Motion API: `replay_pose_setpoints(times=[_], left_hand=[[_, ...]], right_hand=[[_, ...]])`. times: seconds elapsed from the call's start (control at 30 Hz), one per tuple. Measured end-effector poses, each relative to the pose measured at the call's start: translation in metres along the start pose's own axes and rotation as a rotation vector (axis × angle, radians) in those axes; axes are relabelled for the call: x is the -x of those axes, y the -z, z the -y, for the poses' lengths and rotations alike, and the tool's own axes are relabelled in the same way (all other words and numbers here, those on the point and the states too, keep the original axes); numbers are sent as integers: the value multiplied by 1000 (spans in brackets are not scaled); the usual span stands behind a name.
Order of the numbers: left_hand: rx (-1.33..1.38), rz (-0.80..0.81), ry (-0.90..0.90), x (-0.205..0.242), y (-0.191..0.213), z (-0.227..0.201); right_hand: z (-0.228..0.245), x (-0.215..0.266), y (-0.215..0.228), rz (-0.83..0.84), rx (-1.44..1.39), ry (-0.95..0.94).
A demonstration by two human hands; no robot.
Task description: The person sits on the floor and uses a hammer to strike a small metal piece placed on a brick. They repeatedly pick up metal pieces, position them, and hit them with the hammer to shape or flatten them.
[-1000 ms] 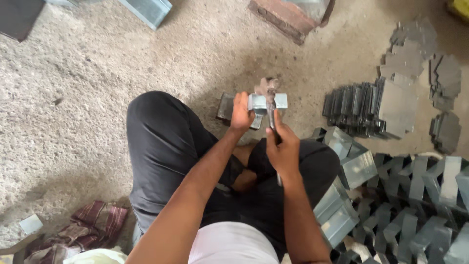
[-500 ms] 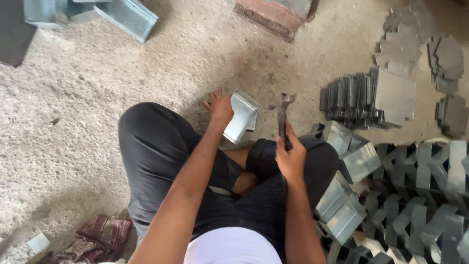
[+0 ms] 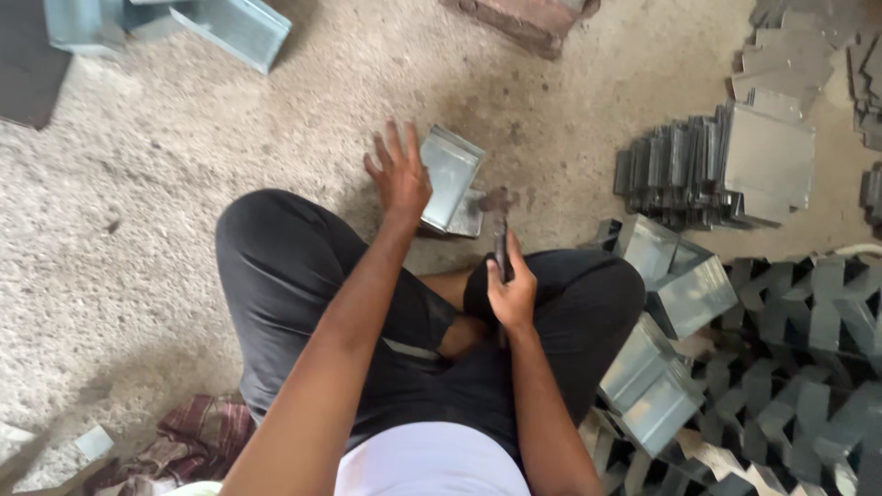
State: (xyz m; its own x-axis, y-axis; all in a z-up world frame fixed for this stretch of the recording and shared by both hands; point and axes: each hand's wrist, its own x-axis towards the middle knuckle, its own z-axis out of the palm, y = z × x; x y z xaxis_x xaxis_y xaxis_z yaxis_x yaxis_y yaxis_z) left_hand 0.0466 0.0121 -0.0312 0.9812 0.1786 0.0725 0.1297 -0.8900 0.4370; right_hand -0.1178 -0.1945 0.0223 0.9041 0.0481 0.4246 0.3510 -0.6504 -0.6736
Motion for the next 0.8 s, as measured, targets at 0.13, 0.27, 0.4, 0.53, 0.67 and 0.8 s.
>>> replay_pose_setpoints(times=[0.13, 0.27, 0.4, 0.53, 0.67, 0.8], left_hand=[[-111, 164, 49, -9, -10, 9], [-27, 99, 69, -2, -19, 9], [40, 188, 126, -5, -16, 8], [423, 371, 449, -23, -22, 20], [710, 59, 340, -20, -54, 26], [818, -182, -21, 16, -75, 26]], right_hand=[[35, -10, 5, 15, -30, -37], [50, -7, 12, 132, -42, -143], [44, 0, 8, 264, -40, -250], [31, 6, -1, 87, -14, -119], [18, 12, 1, 143, 10, -269], [20, 14, 1, 272, 53, -499]])
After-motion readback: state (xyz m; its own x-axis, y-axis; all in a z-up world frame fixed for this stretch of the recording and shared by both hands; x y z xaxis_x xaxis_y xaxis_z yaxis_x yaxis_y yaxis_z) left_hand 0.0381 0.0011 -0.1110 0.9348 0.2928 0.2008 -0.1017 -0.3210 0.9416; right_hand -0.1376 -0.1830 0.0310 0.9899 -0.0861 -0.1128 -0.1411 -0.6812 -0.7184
